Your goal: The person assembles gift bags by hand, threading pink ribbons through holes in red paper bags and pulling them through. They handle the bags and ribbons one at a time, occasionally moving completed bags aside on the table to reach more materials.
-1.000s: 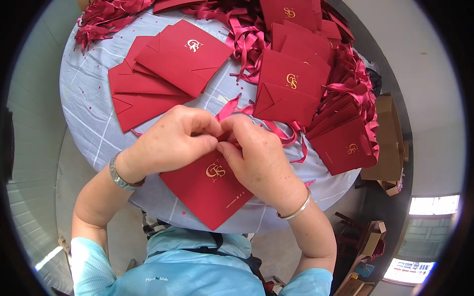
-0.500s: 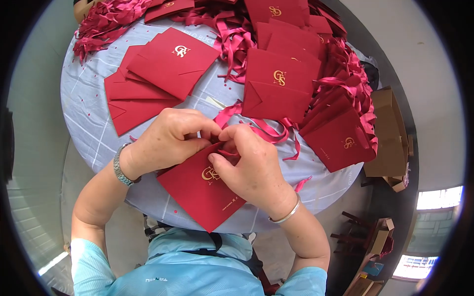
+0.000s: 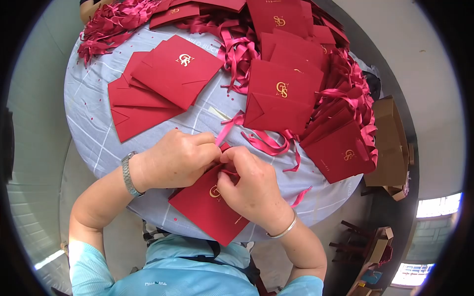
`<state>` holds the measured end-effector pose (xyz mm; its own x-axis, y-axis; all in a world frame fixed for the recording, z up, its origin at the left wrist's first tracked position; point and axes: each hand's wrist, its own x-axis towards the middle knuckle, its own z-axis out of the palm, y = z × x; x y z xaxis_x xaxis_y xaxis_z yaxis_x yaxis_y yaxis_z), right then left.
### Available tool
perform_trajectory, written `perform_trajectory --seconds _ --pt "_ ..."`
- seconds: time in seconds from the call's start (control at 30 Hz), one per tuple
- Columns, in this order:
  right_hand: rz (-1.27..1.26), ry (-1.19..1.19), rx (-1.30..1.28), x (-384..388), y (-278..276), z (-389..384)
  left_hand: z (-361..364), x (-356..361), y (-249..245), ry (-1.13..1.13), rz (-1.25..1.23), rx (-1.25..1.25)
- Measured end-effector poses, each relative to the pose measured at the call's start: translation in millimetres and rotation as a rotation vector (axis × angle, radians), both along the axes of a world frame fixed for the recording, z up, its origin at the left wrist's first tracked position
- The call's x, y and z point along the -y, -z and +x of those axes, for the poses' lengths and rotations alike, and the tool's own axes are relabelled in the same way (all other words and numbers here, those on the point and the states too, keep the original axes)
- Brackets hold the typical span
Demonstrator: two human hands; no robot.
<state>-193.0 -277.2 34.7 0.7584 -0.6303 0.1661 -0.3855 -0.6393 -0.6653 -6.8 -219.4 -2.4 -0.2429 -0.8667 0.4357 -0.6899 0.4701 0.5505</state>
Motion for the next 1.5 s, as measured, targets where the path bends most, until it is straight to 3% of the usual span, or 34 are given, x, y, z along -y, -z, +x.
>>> perform_trajectory --seconds 0.17,0.23,0.27,0.47,0.53,0.6,0.77,1.0,1.1,1.27,1.5 --pt "-0.002 -0.022 -0.056 2 -8 0 2 -1 -3 -0.059 -0.078 0.185" --pt "0.018 -0.02 -0.162 3 -12 -5 13 -3 -10 -0.223 -0.077 0.354" --pt "0.021 -0.016 -0.16 5 -11 -9 22 -1 -7 -0.309 0.001 0.329" --pt "0.096 0.043 -0.12 6 -6 -20 31 2 -12 -0.687 -0.064 0.27" --pt "0.076 0.031 -0.113 7 -4 -22 33 -2 -22 -0.666 0.009 0.228" --pt "0.051 0.012 -0.108 8 1 -25 25 -13 -29 -0.617 -0.155 0.043" --pt "0.074 0.04 -0.063 8 5 -34 -15 -78 -34 -0.302 0.273 0.01" --pt "0.286 0.098 0.127 -1 19 -44 -34 -75 -14 -0.404 0.203 -0.138" --pt "0.227 0.056 0.18 -2 21 -49 -26 -67 -17 -0.397 0.402 -0.265" --pt "-0.256 -0.205 0.062 3 7 -62 -23 -58 -18 -0.426 0.436 -0.313" --pt "-0.408 -0.207 -0.09 -13 -1 -71 -18 -56 -7 -0.408 0.363 -0.355"
